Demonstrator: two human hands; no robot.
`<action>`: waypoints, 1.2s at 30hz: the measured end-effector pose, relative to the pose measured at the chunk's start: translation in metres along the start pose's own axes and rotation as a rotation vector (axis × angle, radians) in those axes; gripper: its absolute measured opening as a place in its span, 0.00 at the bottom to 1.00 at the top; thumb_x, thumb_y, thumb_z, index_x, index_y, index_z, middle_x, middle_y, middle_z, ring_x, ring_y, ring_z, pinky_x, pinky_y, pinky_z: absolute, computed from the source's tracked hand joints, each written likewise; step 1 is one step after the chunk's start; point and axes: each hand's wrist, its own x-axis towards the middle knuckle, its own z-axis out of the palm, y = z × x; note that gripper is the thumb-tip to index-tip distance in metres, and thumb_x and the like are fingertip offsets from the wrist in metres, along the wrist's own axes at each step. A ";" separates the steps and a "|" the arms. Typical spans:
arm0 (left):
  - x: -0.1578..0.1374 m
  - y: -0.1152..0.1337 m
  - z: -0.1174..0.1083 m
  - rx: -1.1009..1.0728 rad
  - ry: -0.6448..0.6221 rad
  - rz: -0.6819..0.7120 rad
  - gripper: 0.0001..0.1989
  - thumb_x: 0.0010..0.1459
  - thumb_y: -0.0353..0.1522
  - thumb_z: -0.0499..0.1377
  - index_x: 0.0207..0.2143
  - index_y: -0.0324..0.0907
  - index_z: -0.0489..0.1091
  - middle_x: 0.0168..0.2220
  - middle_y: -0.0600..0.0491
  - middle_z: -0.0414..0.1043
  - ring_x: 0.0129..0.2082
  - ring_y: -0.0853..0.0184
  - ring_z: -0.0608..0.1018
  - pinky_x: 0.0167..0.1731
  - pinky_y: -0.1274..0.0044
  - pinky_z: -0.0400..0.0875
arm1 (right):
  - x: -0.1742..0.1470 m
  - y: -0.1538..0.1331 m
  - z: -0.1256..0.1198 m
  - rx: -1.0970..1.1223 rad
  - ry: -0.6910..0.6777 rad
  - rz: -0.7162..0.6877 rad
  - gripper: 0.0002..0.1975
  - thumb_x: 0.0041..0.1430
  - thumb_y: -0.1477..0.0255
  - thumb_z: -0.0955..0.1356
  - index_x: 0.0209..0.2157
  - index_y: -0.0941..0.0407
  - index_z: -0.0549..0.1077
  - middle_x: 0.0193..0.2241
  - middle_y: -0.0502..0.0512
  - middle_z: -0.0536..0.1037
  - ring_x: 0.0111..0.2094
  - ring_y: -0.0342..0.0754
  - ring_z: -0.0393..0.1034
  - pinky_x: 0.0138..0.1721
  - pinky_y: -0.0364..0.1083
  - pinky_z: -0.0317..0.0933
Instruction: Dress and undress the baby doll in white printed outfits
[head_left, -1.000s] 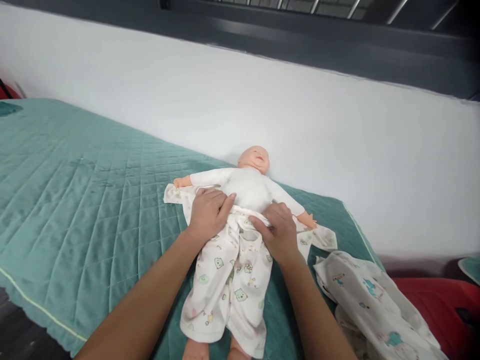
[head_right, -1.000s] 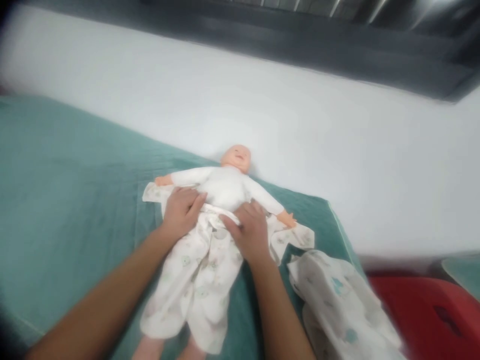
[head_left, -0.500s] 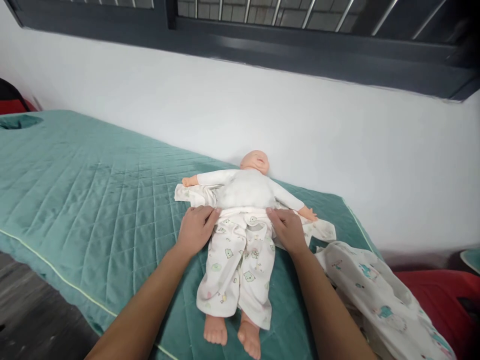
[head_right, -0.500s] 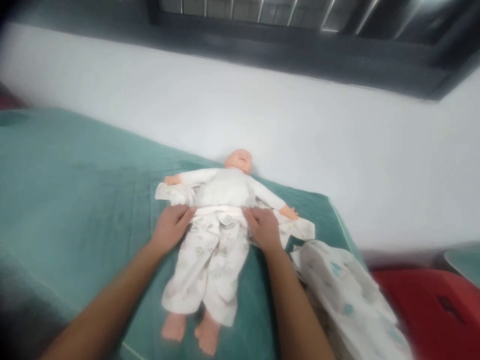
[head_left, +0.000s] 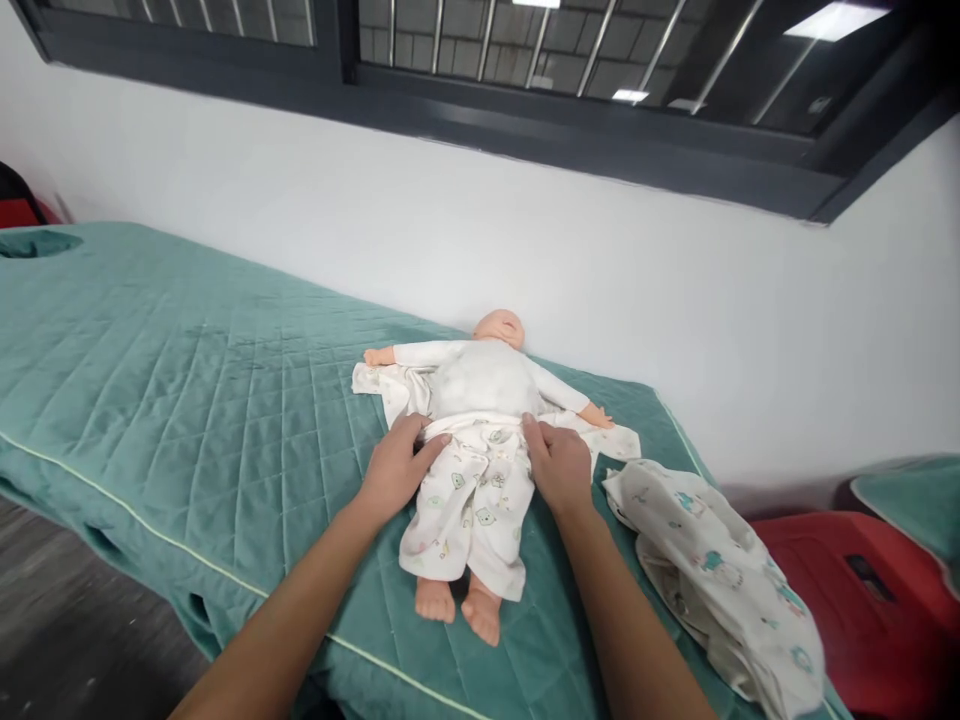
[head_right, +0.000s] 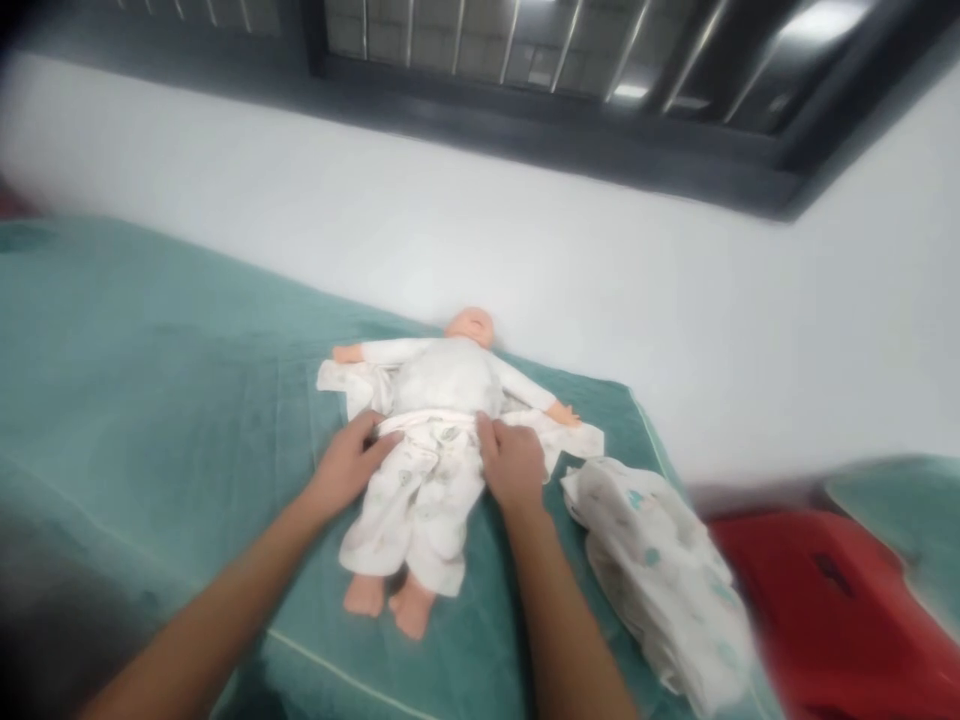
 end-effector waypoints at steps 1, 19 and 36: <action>0.000 -0.001 0.001 0.022 0.011 0.012 0.13 0.62 0.44 0.53 0.35 0.44 0.66 0.32 0.55 0.67 0.33 0.65 0.70 0.35 0.73 0.64 | -0.009 -0.004 -0.002 0.020 -0.001 0.021 0.28 0.66 0.54 0.56 0.15 0.53 0.55 0.15 0.52 0.64 0.22 0.47 0.57 0.28 0.47 0.46; 0.027 0.010 0.018 0.060 0.112 0.272 0.11 0.66 0.40 0.49 0.39 0.43 0.66 0.36 0.50 0.70 0.40 0.62 0.72 0.42 0.69 0.66 | -0.046 -0.020 -0.012 0.681 -0.228 0.245 0.22 0.50 0.57 0.72 0.44 0.55 0.70 0.40 0.52 0.76 0.43 0.53 0.68 0.45 0.51 0.63; -0.020 0.015 0.007 -0.083 -0.006 0.167 0.17 0.63 0.43 0.53 0.27 0.42 0.64 0.28 0.57 0.63 0.29 0.68 0.68 0.32 0.75 0.62 | -0.032 -0.008 0.006 0.418 -0.104 0.158 0.13 0.52 0.60 0.69 0.31 0.54 0.67 0.30 0.48 0.71 0.34 0.49 0.65 0.38 0.47 0.58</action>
